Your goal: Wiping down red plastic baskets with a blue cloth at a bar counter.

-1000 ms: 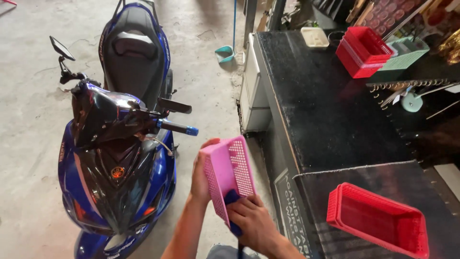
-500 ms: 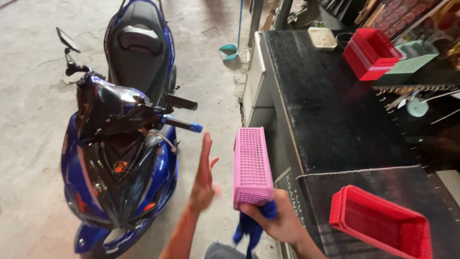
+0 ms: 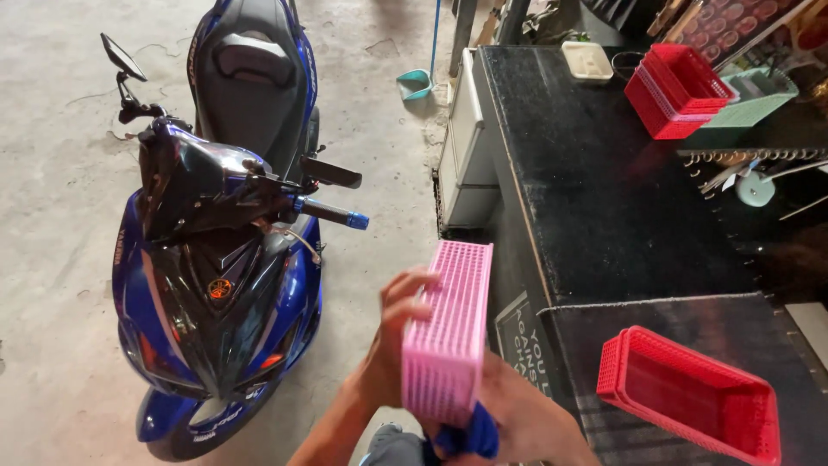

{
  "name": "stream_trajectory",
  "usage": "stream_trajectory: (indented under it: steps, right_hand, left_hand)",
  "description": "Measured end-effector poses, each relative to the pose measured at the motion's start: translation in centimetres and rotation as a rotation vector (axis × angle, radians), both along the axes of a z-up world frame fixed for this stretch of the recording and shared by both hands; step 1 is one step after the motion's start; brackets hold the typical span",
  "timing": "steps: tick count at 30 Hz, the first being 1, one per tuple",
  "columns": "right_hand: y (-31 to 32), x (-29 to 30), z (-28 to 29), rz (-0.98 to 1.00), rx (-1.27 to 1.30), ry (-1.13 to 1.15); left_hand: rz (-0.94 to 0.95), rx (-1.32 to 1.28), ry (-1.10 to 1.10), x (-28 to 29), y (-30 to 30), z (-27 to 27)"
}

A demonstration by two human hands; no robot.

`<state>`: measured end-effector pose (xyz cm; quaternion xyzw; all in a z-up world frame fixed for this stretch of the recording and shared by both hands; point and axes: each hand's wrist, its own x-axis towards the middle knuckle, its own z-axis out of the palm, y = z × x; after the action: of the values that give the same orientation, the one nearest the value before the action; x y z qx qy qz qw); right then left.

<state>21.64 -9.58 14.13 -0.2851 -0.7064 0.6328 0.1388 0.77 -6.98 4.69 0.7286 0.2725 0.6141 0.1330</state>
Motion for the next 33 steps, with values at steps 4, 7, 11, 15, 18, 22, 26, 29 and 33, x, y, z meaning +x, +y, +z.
stream_trajectory:
  steps: [4,7,11,15,18,22,26,29,33]
  right_hand:
    - [2.7,-3.1,0.5,0.035,0.975,0.244]
    - [2.3,-4.0,1.1,-0.069,1.022,0.077]
    - [1.9,-4.1,0.0,-0.232,1.128,-0.055]
    - [1.6,-1.9,-0.5,-0.430,0.976,0.121]
    - [0.7,-1.6,-0.3,-0.778,0.524,0.032]
    - [0.2,-5.8,1.9,-0.820,0.501,0.000]
    - [1.7,-8.3,-0.7,-0.385,0.778,-0.063]
    - [2.1,-8.2,-0.7,-0.179,0.724,-0.262]
    - [1.9,-7.0,-2.7,-0.095,0.882,-0.460]
  left_hand:
    - [-0.425,-0.206,-0.413,1.5,1.3,-0.4]
    - [-0.666,-0.446,-0.786,1.8,1.5,0.4]
    - [-0.745,-0.556,-0.896,0.7,1.7,-0.2]
    - [-0.825,-0.514,-1.057,-1.1,2.0,-0.5]
    - [-0.750,-0.525,-1.113,-1.4,2.0,-1.6]
    - [-0.857,-0.558,-1.108,0.6,2.2,-5.1]
    - [-0.892,-0.620,-1.117,2.7,1.0,-3.5]
    - [-0.884,-0.696,-1.128,1.8,0.5,-3.4]
    - [-1.030,-0.604,-1.181,0.8,0.9,-2.8]
